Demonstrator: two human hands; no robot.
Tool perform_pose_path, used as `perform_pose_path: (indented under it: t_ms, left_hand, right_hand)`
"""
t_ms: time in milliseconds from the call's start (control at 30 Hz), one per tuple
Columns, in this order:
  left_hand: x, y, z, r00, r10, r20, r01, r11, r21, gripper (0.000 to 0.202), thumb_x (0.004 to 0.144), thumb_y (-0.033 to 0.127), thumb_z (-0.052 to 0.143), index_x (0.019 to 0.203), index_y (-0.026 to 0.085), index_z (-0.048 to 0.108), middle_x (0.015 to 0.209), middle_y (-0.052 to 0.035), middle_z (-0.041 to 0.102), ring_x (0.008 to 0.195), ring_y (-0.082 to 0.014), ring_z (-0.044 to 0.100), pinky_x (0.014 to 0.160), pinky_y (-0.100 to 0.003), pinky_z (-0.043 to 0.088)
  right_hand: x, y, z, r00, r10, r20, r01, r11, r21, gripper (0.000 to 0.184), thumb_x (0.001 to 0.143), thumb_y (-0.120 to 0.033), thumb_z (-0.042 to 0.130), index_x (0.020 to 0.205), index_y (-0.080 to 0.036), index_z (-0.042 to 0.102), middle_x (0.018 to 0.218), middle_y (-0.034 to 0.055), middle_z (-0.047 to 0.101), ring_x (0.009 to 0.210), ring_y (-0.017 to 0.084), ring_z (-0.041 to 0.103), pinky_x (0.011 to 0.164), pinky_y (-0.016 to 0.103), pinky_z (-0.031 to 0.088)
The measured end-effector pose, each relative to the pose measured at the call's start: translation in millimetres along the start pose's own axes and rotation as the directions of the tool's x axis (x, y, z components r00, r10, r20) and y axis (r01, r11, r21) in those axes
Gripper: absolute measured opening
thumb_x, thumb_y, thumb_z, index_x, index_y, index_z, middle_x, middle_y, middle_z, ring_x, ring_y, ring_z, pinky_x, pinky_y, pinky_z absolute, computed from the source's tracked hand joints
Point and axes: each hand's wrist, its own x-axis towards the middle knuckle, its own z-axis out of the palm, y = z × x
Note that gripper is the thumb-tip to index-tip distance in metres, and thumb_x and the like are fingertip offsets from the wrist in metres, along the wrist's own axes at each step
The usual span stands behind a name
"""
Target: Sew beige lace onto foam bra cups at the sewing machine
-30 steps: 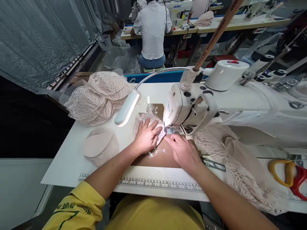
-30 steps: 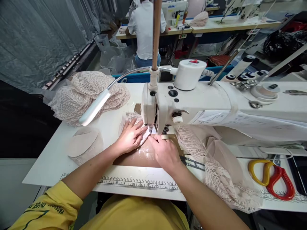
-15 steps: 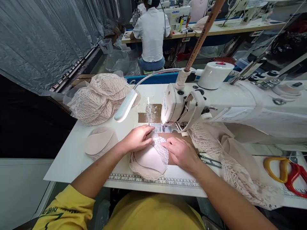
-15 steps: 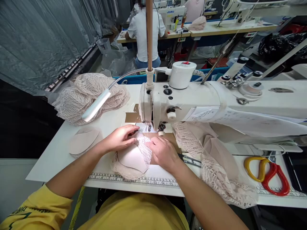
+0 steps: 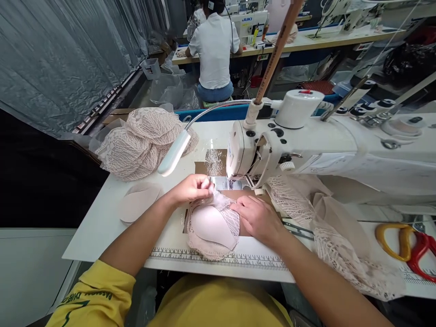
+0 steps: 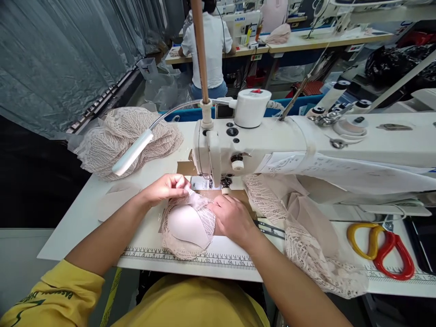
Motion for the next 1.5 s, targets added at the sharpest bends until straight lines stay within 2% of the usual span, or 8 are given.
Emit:
perform_pose_path:
  t_ms: [167, 233, 333, 467, 567, 767, 1267, 1500]
  left_hand:
    - [-19.9, 6.9, -1.1, 0.863, 0.289, -0.414, -0.074, 0.883, 0.463, 0.008, 0.079, 0.023, 0.056, 0.08, 0.017, 0.05, 0.082, -0.0021, 0.056, 0.073, -0.0133, 0.053, 0.065, -0.025, 0.044]
    - [-28.3, 8.7, 11.0, 0.893, 0.319, -0.316, -0.065, 0.789, 0.61, 0.01, 0.085, 0.022, 0.051, 0.092, 0.018, 0.056, 0.089, -0.0044, 0.06, 0.083, -0.0163, 0.057, 0.074, -0.028, 0.048]
    - [-31.0, 3.1, 33.9, 0.967, 0.253, 0.017, -0.174, 0.614, 0.77, 0.019, 0.087, 0.02, 0.049, 0.101, 0.016, 0.062, 0.107, -0.0098, 0.064, 0.101, -0.0223, 0.059, 0.091, -0.037, 0.049]
    - [-20.6, -8.7, 50.9, 0.947, 0.232, 0.223, -0.304, 0.419, 0.855, 0.027, 0.087, 0.017, 0.048, 0.109, 0.012, 0.063, 0.124, -0.0141, 0.059, 0.119, -0.0266, 0.052, 0.104, -0.042, 0.043]
    - [-14.3, -10.9, 51.1, 0.947, 0.222, 0.23, -0.301, 0.371, 0.879, 0.032, 0.089, 0.019, 0.046, 0.117, 0.011, 0.059, 0.128, -0.0157, 0.056, 0.119, -0.0265, 0.052, 0.101, -0.043, 0.046]
    - [-10.0, -12.0, 49.7, 0.972, 0.171, 0.164, -0.207, 0.278, 0.938, 0.047, 0.087, 0.028, 0.056, 0.129, 0.009, 0.051, 0.136, -0.0173, 0.05, 0.122, -0.0306, 0.048, 0.1, -0.047, 0.045]
    - [13.1, -11.0, 19.2, 0.94, 0.118, 0.321, -0.34, 0.214, 0.916, 0.06, 0.076, 0.018, 0.054, 0.135, 0.012, 0.046, 0.144, -0.015, 0.042, 0.133, -0.0302, 0.039, 0.111, -0.056, 0.028]
    - [-6.1, -4.1, 25.0, 0.936, 0.192, 0.294, -0.332, 0.207, 0.92, 0.048, 0.077, 0.009, 0.05, 0.125, 0.014, 0.054, 0.134, -0.0145, 0.051, 0.127, -0.0289, 0.043, 0.107, -0.052, 0.032]
  right_hand:
    - [0.0, -0.6, -0.5, 1.0, 0.002, -0.006, -0.002, 1.0, 0.008, 0.032, 0.08, -0.001, 0.045, 0.093, -0.019, 0.069, 0.081, 0.004, 0.059, 0.077, 0.015, 0.05, 0.07, 0.025, 0.036]
    - [-0.4, -0.1, -0.4, 1.0, -0.001, -0.018, 0.002, 1.0, 0.016, 0.029, 0.082, -0.004, 0.045, 0.09, -0.018, 0.068, 0.08, 0.0042, 0.06, 0.077, 0.016, 0.051, 0.071, 0.026, 0.037]
    - [-1.9, 1.9, 0.4, 0.997, 0.024, -0.079, -0.021, 0.999, 0.034, 0.025, 0.082, -0.007, 0.044, 0.081, -0.018, 0.066, 0.078, 0.0036, 0.062, 0.076, 0.016, 0.053, 0.071, 0.027, 0.038]
    - [-2.5, 2.2, 0.6, 0.985, 0.099, -0.142, -0.099, 0.995, 0.008, 0.03, 0.081, -0.007, 0.041, 0.094, -0.016, 0.067, 0.088, 0.0051, 0.066, 0.08, 0.017, 0.055, 0.073, 0.028, 0.039]
    - [-0.3, -0.7, -0.3, 0.992, 0.118, -0.052, -0.124, 0.985, -0.119, 0.04, 0.081, -0.007, 0.043, 0.112, -0.018, 0.065, 0.089, 0.0052, 0.064, 0.077, 0.018, 0.052, 0.069, 0.03, 0.036]
    - [4.0, -4.5, -0.2, 0.987, 0.159, 0.009, -0.153, 0.96, -0.235, 0.036, 0.083, -0.009, 0.046, 0.109, -0.021, 0.067, 0.079, 0.0041, 0.06, 0.071, 0.018, 0.047, 0.065, 0.032, 0.029]
    - [11.3, -9.1, 1.9, 0.976, 0.217, 0.006, -0.21, 0.952, -0.223, 0.035, 0.089, -0.012, 0.043, 0.112, -0.021, 0.067, 0.082, 0.005, 0.062, 0.068, 0.016, 0.051, 0.058, 0.029, 0.03]
    - [4.0, 2.7, -1.4, 0.975, 0.219, -0.029, -0.219, 0.976, -0.013, 0.038, 0.086, -0.008, 0.041, 0.111, -0.018, 0.067, 0.085, 0.0043, 0.066, 0.078, 0.017, 0.06, 0.07, 0.027, 0.044]
